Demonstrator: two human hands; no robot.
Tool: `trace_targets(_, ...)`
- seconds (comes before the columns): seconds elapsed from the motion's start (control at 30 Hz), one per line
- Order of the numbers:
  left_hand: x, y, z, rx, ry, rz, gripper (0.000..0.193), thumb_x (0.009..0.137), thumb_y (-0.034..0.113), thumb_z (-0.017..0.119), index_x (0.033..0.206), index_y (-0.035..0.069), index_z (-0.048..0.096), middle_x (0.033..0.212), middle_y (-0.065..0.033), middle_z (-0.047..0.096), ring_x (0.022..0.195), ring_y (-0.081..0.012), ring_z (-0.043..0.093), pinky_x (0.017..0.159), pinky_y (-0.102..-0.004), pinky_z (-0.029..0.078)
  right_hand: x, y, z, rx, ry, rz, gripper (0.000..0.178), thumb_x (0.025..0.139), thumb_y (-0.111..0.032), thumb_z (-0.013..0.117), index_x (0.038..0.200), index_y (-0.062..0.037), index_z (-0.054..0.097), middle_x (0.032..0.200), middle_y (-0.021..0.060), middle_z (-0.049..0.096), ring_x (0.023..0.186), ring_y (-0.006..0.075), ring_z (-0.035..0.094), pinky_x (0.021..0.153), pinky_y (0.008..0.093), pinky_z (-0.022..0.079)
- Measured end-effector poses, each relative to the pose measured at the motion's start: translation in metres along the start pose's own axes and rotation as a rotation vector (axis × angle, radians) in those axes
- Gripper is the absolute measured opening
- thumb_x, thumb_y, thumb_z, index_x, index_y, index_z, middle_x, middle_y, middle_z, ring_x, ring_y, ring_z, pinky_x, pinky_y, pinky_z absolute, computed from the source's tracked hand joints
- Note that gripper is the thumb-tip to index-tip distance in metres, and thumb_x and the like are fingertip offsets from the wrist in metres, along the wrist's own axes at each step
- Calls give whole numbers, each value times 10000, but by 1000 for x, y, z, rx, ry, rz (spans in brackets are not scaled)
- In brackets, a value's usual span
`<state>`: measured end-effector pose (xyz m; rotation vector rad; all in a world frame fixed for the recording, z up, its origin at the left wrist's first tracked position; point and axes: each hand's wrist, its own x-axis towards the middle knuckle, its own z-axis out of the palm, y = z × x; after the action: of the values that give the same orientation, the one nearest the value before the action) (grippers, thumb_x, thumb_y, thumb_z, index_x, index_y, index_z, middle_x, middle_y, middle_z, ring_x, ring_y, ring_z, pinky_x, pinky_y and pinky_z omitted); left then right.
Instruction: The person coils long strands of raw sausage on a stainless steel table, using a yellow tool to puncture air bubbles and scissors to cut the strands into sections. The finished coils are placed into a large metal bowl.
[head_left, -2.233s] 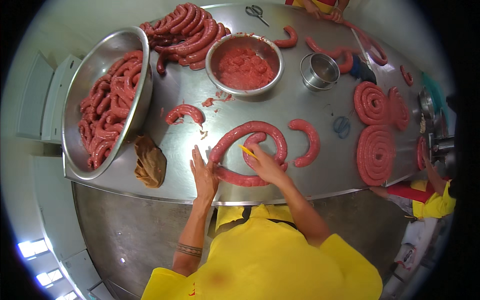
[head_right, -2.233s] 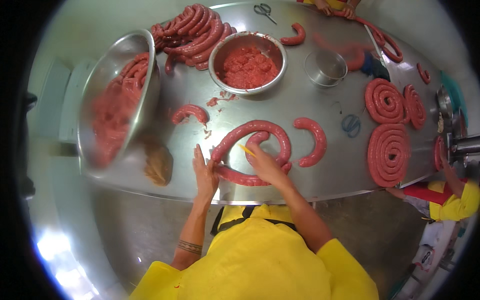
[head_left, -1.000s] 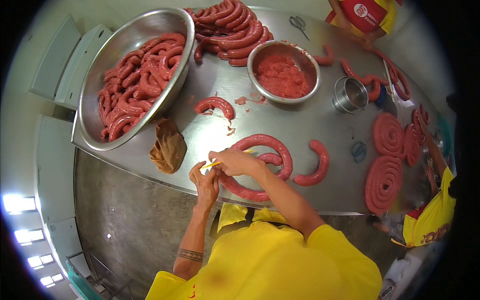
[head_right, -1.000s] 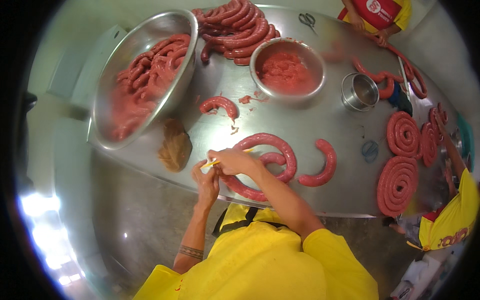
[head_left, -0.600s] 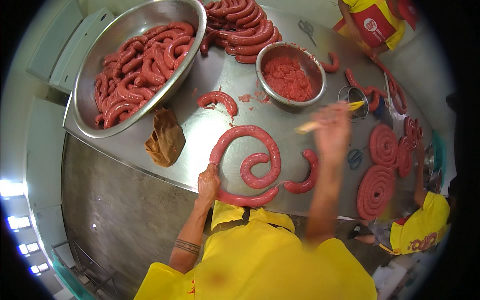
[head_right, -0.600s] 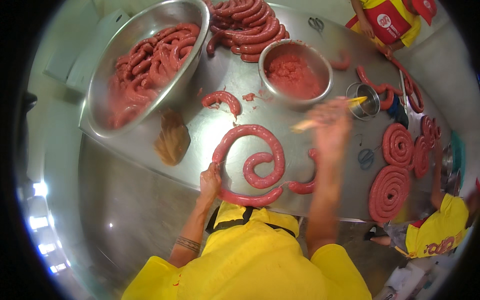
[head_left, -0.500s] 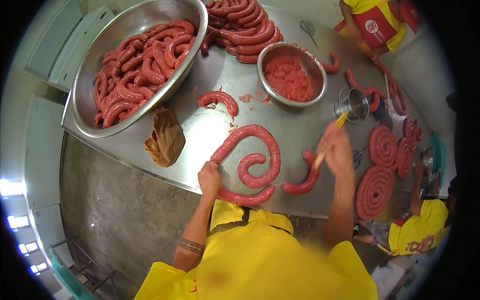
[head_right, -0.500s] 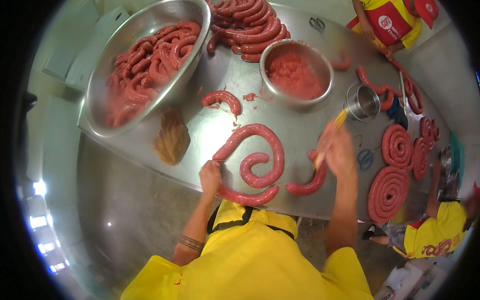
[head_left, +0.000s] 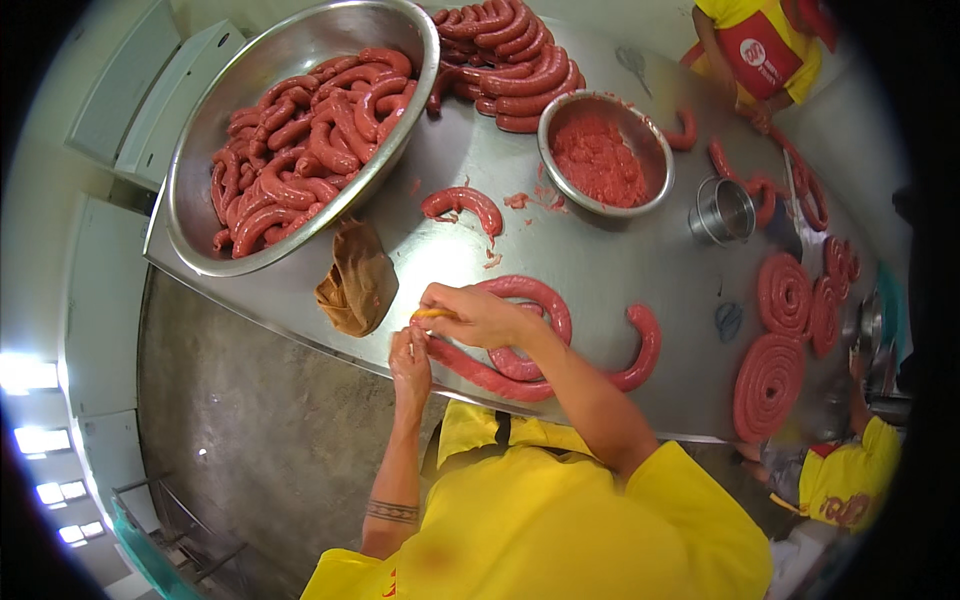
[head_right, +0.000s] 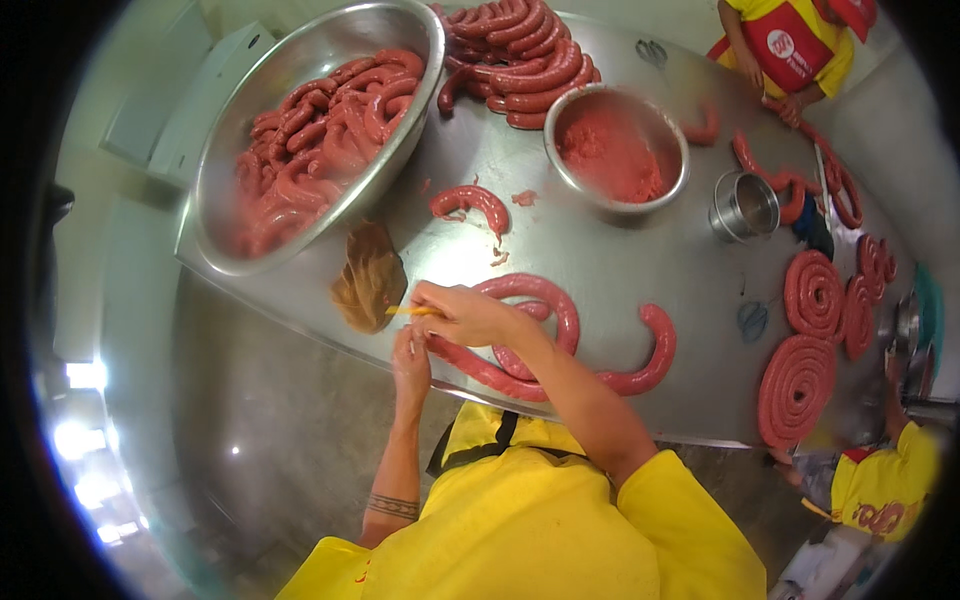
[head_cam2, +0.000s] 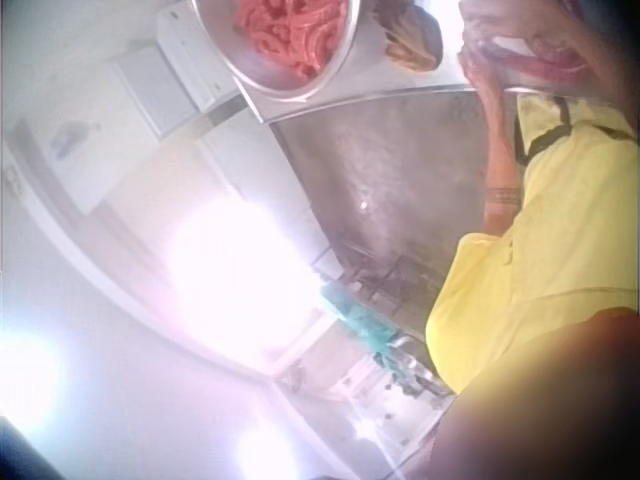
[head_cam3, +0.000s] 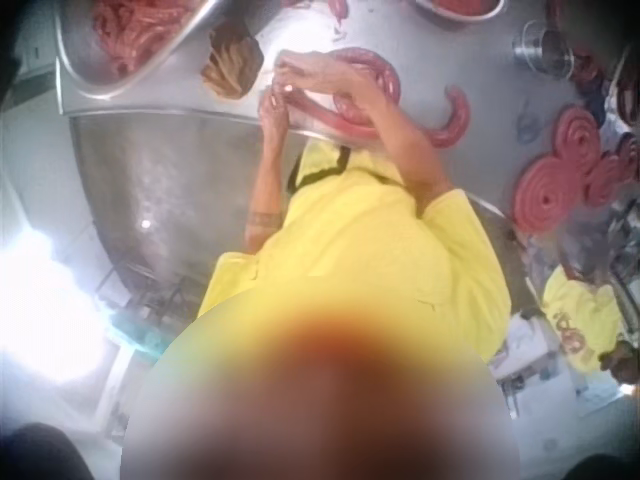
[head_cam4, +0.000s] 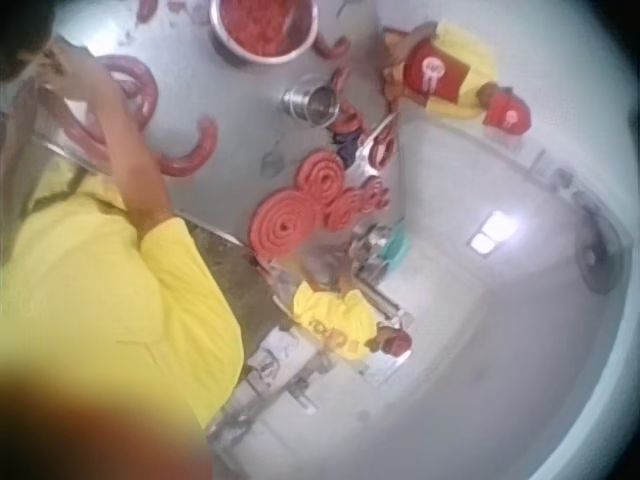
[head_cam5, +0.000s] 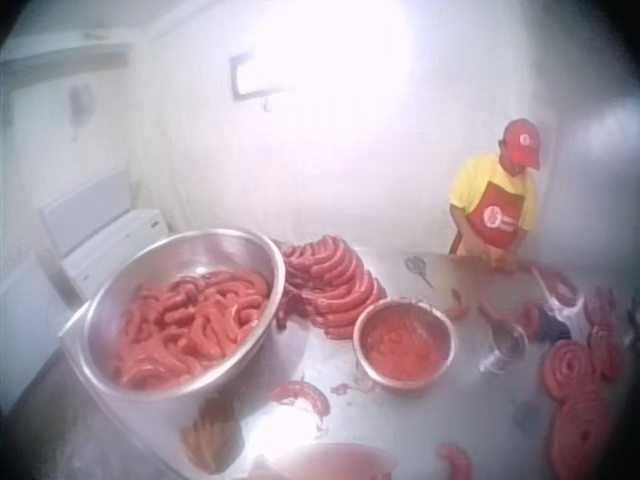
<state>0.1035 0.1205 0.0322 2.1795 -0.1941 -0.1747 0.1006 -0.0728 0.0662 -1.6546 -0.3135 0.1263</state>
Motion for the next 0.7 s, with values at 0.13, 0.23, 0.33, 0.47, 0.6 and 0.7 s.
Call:
trace_targets(0.13, -2, -7, 16, -45, -307, 84, 183, 1039, 138, 487, 946, 27, 597, 689, -148, 598, 606, -315, 614, 612, -423, 486, -13, -66, -36, 151, 476, 166, 140, 1018, -187, 550, 1008, -61, 610, 900, 76, 657, 852, 192, 620, 815, 337, 500)
trace_targets(0.23, -9, -8, 28, 117, -187, 321, 123, 1018, 115, 510, 947, 37, 574, 709, -180, 626, 614, -358, 641, 582, -444, 499, -58, -105, -127, 1013, 1023, -338, 207, 1044, -311, 538, 917, -161, 601, 722, -30, 548, 646, 62, 486, 632, 245, 426)
trace_targets(0.33, -13, -7, 42, 131, -383, 511, 100, 991, 103, 545, 922, 35, 564, 747, -234, 629, 646, -415, 638, 572, -496, 485, -111, -106, -164, 607, 785, -8, 256, 1090, -315, 438, 910, -139, 478, 684, -50, 417, 582, 61, 363, 572, 272, 346)
trace_targets(0.47, -5, -11, 48, 399, -444, 394, 119, 992, 122, 544, 907, 40, 555, 697, -206, 634, 635, -380, 663, 558, -475, 498, -189, -93, -179, 680, 1037, -215, 256, 1091, -315, 429, 903, -143, 454, 675, -34, 404, 578, 88, 380, 570, 267, 367)
trace_targets(0.6, 16, -22, 36, -1019, -422, -753, 250, 1044, 191, 488, 861, 44, 577, 711, -48, 620, 633, -169, 585, 581, -342, 474, -219, -50, -105, 600, 797, 721, 183, 1061, -282, 479, 972, -123, 484, 685, -31, 438, 582, 76, 441, 547, 253, 385)
trace_targets(0.7, 8, -23, 29, -888, -251, -740, 291, 1059, 187, 462, 850, 34, 596, 853, -84, 666, 746, -178, 627, 680, -338, 501, -175, -5, -43, 18, 360, 861, 350, 1035, -234, 506, 1315, -29, 461, 1101, 129, 597, 1039, 242, 606, 915, 338, 482)
